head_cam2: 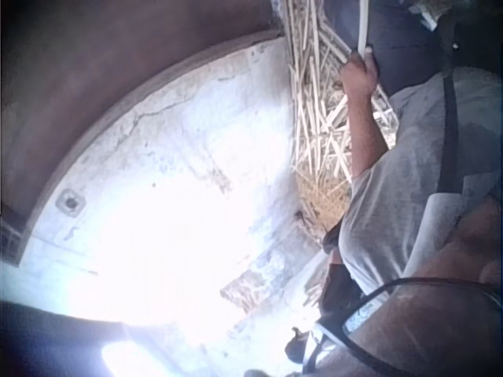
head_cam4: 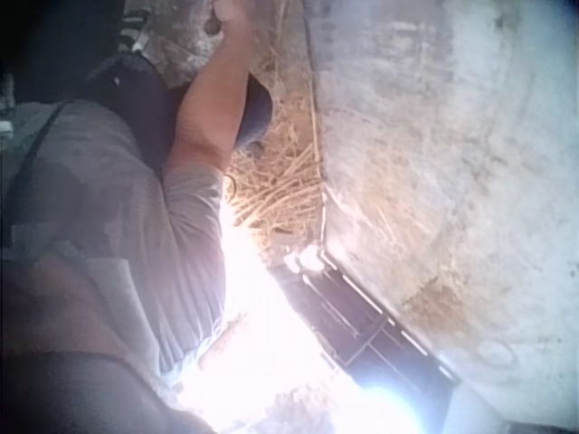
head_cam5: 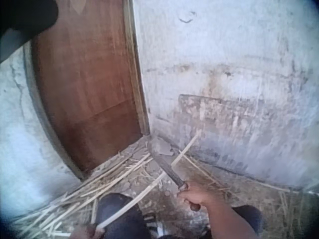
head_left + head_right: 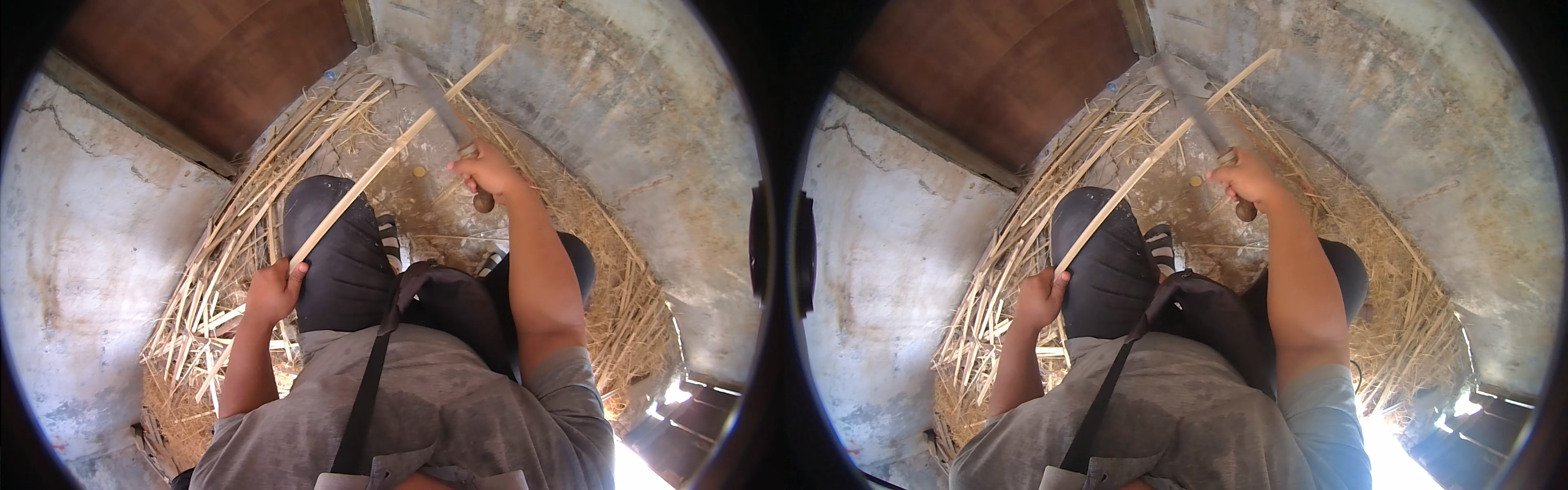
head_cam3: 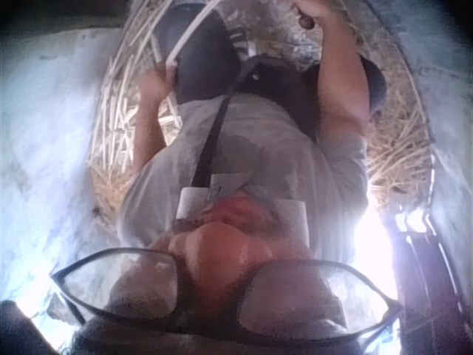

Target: The person sits on the floor and uses a knife to shave a long bamboo stick. They hold the stick with their left hand and repeatedly scrape the blade along its length to remove the outer layer, creating thin shavings that fall to the floor.

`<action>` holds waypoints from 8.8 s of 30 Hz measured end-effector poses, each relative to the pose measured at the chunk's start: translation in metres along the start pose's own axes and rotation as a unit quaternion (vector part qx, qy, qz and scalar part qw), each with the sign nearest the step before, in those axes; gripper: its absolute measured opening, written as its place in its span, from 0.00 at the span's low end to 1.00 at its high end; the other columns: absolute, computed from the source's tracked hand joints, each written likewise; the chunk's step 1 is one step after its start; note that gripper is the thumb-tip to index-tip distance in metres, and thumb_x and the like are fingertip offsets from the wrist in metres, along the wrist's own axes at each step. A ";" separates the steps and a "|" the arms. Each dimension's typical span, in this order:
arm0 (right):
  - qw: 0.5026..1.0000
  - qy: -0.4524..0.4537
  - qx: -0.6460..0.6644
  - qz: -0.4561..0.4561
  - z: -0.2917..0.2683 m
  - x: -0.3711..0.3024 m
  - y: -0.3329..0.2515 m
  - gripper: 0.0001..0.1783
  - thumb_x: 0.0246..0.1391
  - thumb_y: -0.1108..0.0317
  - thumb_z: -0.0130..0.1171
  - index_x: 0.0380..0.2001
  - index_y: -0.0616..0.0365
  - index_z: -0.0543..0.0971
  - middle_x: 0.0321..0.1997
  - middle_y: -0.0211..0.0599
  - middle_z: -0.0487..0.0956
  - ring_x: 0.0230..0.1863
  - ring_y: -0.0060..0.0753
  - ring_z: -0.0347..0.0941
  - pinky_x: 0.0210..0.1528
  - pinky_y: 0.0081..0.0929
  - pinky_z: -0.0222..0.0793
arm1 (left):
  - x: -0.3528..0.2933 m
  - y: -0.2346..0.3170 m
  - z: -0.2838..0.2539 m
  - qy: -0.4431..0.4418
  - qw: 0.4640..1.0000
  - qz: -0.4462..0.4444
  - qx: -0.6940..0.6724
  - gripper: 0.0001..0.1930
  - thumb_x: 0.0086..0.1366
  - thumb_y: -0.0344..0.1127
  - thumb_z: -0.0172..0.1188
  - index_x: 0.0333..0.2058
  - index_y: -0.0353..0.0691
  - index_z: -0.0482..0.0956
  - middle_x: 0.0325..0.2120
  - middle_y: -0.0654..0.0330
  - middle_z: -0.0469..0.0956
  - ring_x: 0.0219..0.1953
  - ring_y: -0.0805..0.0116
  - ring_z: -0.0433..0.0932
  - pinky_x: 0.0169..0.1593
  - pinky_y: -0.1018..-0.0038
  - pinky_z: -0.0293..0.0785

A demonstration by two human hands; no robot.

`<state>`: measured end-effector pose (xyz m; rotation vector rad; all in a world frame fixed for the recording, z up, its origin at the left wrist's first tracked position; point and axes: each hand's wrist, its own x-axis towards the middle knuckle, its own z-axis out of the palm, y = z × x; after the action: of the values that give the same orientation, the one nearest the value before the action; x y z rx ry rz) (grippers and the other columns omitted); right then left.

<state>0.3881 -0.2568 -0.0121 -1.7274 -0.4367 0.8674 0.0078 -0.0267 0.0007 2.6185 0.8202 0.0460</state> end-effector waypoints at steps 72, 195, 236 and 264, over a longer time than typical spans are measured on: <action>0.879 -0.016 -0.435 -0.195 0.037 -0.017 -0.010 0.20 0.47 0.62 0.66 0.46 0.53 0.80 0.38 0.52 0.83 0.44 0.61 0.79 0.46 0.51 0.75 | 0.004 -0.002 0.001 -0.011 0.999 -0.023 -0.028 0.28 0.73 0.56 0.54 0.27 0.33 0.74 0.19 0.39 0.75 0.26 0.35 0.78 0.31 0.51 0.72; 0.892 0.024 -0.427 -0.144 0.031 0.001 0.006 0.23 0.47 0.65 0.62 0.49 0.58 0.81 0.43 0.54 0.83 0.48 0.59 0.80 0.50 0.50 0.75 | 0.008 0.000 -0.003 -0.007 1.000 -0.001 -0.007 0.29 0.73 0.58 0.54 0.29 0.33 0.75 0.20 0.40 0.77 0.28 0.35 0.79 0.33 0.51 0.73; 0.917 0.118 -0.374 -0.070 -0.007 0.020 0.028 0.26 0.48 0.64 0.61 0.52 0.61 0.80 0.49 0.56 0.82 0.53 0.60 0.78 0.55 0.46 0.73 | 0.011 -0.001 -0.002 -0.008 1.000 0.002 0.004 0.30 0.72 0.59 0.53 0.27 0.33 0.74 0.19 0.40 0.76 0.27 0.34 0.78 0.33 0.50 0.73; 0.903 0.023 -0.401 -0.152 0.050 0.002 0.014 0.24 0.46 0.66 0.62 0.50 0.59 0.81 0.46 0.58 0.83 0.50 0.61 0.79 0.54 0.48 0.75 | 0.009 -0.002 0.001 0.001 1.000 -0.009 -0.007 0.30 0.72 0.59 0.54 0.26 0.33 0.73 0.19 0.40 0.76 0.27 0.34 0.78 0.31 0.50 0.72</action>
<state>0.3509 -0.2265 -0.0322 -2.3229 -1.1128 0.4239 0.0143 -0.0210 -0.0019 2.5987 0.8413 0.0490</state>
